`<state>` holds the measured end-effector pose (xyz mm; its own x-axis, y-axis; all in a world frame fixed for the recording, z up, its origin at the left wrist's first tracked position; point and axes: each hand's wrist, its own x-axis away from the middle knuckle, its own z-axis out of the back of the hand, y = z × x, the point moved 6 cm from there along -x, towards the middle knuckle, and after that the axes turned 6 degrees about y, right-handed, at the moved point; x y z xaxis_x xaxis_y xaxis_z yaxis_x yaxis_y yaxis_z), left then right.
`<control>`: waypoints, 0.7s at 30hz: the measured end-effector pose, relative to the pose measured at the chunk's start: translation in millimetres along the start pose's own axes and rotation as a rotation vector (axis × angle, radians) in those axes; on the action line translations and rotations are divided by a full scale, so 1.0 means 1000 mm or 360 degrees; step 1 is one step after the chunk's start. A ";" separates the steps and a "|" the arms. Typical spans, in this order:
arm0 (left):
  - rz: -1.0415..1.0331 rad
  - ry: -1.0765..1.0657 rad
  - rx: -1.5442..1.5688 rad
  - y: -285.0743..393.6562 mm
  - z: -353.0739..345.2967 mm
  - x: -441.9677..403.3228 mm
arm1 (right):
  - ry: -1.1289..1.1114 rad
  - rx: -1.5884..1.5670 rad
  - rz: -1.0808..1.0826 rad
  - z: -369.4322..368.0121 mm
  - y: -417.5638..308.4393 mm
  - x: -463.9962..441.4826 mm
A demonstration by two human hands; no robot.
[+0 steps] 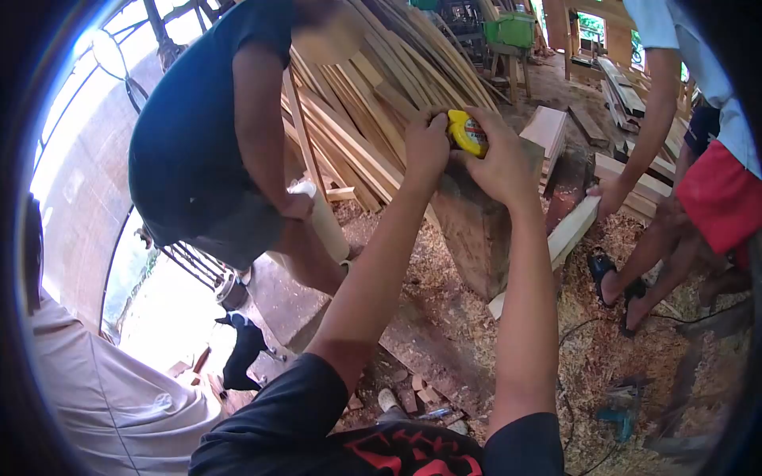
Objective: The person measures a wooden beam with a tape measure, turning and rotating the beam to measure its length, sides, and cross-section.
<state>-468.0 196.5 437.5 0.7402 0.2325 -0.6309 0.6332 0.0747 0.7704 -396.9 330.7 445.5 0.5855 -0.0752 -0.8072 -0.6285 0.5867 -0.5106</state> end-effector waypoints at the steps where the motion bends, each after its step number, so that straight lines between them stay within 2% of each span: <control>1: -0.0006 0.0012 0.0004 0.001 0.002 0.000 | 0.0018 -0.0006 0.0027 -0.001 0.002 0.000; 4: 0.0057 0.0075 0.0010 0.002 0.002 -0.002 | 0.0040 0.0039 0.0081 -0.001 0.000 0.000; 7: -0.0012 0.0105 -0.0025 0.007 0.004 0.002 | -0.0005 -0.0007 0.0053 -0.002 0.002 -0.001; 14: 0.0084 0.0015 0.0137 -0.012 -0.006 -0.006 | -0.0002 -0.0024 0.0053 -0.003 0.008 -0.003; 17: 0.0081 0.0077 0.0151 -0.010 -0.005 -0.004 | -0.0024 0.0047 0.0083 -0.004 0.006 -0.005; 18: -0.0052 0.0118 0.0008 -0.001 -0.001 -0.003 | -0.0026 0.0012 0.0020 -0.002 0.004 -0.005; 21: 0.0122 0.0092 -0.0212 0.011 0.004 0.002 | 0.0010 -0.0056 0.0173 -0.006 0.008 -0.007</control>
<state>-458.8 194.2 444.4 0.7684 0.2976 -0.5666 0.5370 0.1818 0.8238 -408.8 330.6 445.2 0.5095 -0.0177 -0.8603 -0.7059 0.5632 -0.4296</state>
